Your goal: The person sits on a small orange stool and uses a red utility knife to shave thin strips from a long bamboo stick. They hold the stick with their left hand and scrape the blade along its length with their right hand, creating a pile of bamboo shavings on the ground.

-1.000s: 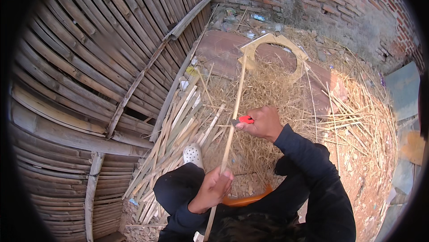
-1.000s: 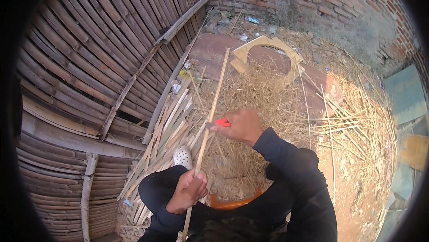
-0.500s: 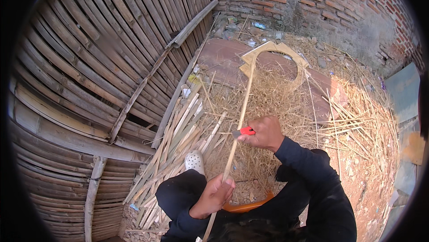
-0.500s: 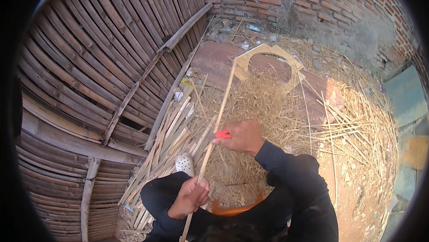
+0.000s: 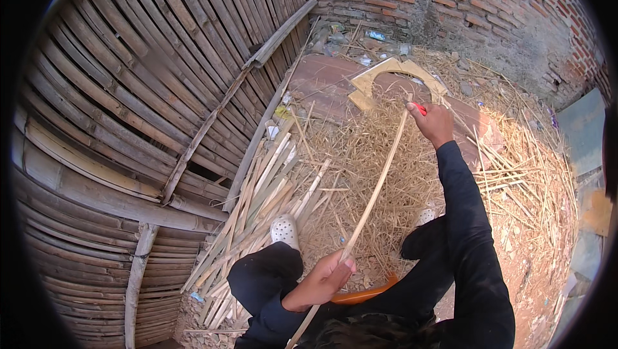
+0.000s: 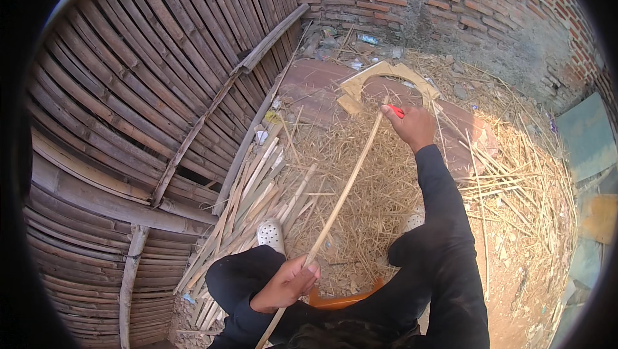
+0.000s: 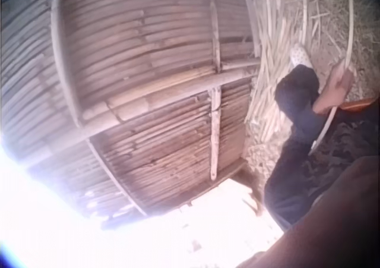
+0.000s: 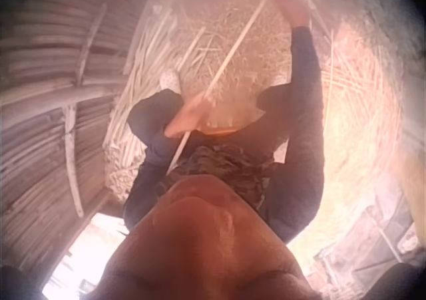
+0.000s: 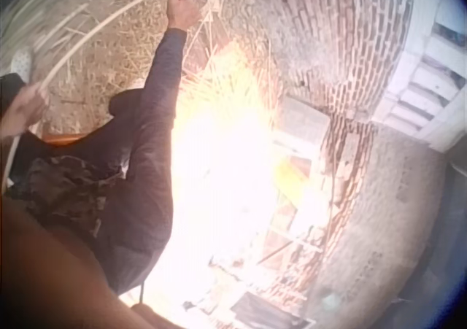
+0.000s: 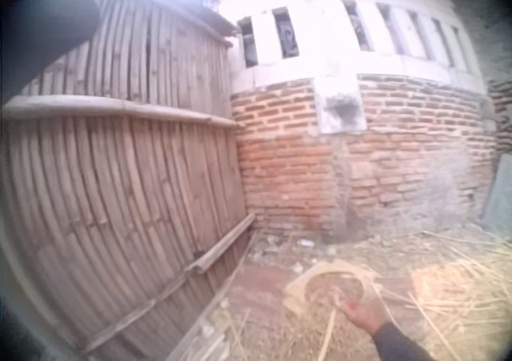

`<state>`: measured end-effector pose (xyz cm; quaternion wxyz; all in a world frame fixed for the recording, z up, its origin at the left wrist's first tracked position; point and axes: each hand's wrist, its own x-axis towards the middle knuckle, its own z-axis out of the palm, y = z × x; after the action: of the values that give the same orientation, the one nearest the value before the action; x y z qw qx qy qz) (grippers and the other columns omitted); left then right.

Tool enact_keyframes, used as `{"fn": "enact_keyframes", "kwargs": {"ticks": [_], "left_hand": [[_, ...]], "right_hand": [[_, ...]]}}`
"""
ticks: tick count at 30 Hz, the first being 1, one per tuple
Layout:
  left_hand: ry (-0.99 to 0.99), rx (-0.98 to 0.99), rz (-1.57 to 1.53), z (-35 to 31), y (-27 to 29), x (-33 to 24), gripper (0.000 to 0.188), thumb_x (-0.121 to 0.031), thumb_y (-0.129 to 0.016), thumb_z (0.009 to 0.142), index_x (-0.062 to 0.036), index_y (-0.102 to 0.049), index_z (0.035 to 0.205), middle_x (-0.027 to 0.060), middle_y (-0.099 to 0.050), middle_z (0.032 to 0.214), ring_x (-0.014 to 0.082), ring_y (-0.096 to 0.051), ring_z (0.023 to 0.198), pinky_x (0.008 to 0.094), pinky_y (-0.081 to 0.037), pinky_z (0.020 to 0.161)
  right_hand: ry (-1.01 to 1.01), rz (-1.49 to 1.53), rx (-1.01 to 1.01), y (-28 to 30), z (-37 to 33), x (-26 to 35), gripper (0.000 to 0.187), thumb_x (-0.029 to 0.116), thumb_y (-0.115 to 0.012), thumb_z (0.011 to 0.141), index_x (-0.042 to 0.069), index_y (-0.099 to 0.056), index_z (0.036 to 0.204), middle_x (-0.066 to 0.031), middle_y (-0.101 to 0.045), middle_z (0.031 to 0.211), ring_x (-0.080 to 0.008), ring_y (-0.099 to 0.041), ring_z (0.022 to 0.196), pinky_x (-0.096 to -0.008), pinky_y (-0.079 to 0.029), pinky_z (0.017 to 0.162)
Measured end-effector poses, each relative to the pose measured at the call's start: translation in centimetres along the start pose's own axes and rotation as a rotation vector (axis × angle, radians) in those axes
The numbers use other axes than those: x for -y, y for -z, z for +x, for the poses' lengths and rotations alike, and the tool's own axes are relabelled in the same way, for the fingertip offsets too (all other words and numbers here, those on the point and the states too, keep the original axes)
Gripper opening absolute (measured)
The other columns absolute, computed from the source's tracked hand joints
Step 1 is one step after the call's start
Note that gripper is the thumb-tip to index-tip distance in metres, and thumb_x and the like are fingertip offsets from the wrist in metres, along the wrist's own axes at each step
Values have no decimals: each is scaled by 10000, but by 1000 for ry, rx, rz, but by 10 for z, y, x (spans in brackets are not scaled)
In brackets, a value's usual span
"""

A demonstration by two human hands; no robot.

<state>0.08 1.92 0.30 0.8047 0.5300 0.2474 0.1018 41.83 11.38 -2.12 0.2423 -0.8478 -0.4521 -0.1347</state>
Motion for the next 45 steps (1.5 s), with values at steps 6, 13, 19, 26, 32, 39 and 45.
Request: {"fn": "enact_keyframes", "kwargs": {"ticks": [6, 13, 19, 26, 32, 39, 45], "left_hand": [[-76, 36, 98, -4, -14, -4, 240, -264, -412, 1025, -61, -508, 939, -56, -360, 605, 38, -300, 521, 215, -268, 485], [-7, -205, -80, 8, 5, 0, 243, -243, -413, 1021, -38, -523, 949, -49, -359, 538, 47, -283, 430, 213, -230, 418], [1, -104, -437, 10, 0, -22, 262, -256, -343, 1030, -62, -465, 903, -32, -311, 477, 72, -243, 355, 218, -229, 387], [112, -48, -535, 9, 1, -25, 258, -264, -342, 1031, -80, -433, 875, -29, -293, 478, 79, -224, 356, 233, -224, 390], [91, -131, -403, 10, 0, -21, 254, -254, -358, 1028, -74, -434, 866, -16, -310, 482, 85, -223, 359, 232, -226, 389], [36, -256, -110, 9, -4, -18, 259, -266, -398, 1019, -72, -456, 856, -26, -334, 505, 66, -264, 379, 225, -229, 366], [22, -292, -5, 5, -3, -16, 259, -273, -417, 1017, -73, -459, 857, -45, -369, 565, 37, -302, 455, 212, -239, 421]], "right_hand": [[-407, 171, 60, 9, 16, -56, 823, 746, -372, 839, -5, -630, 623, -228, -576, 579, -379, -601, 596, -477, -426, 558], [420, 354, 288, 40, -89, 87, 655, 677, -530, 810, 81, -566, 540, -112, -511, 478, -304, -558, 465, -407, -410, 444], [689, 458, 226, 61, -126, 114, 614, 673, -618, 736, 97, -557, 532, -78, -491, 449, -271, -543, 422, -380, -403, 409], [749, 427, 223, 58, -136, 119, 620, 684, -629, 719, 101, -544, 525, -62, -490, 444, -259, -532, 402, -373, -400, 402], [494, 346, 231, 42, -108, 105, 615, 671, -619, 734, 95, -560, 525, -86, -501, 460, -288, -534, 411, -386, -400, 402], [731, 427, 217, 51, -140, 122, 606, 645, -636, 743, 95, -549, 505, -95, -499, 438, -285, -530, 390, -375, -399, 389], [618, 369, 306, 44, -133, 120, 613, 691, -610, 734, 105, -622, 555, -102, -538, 456, -272, -572, 416, -385, -429, 408]]}}
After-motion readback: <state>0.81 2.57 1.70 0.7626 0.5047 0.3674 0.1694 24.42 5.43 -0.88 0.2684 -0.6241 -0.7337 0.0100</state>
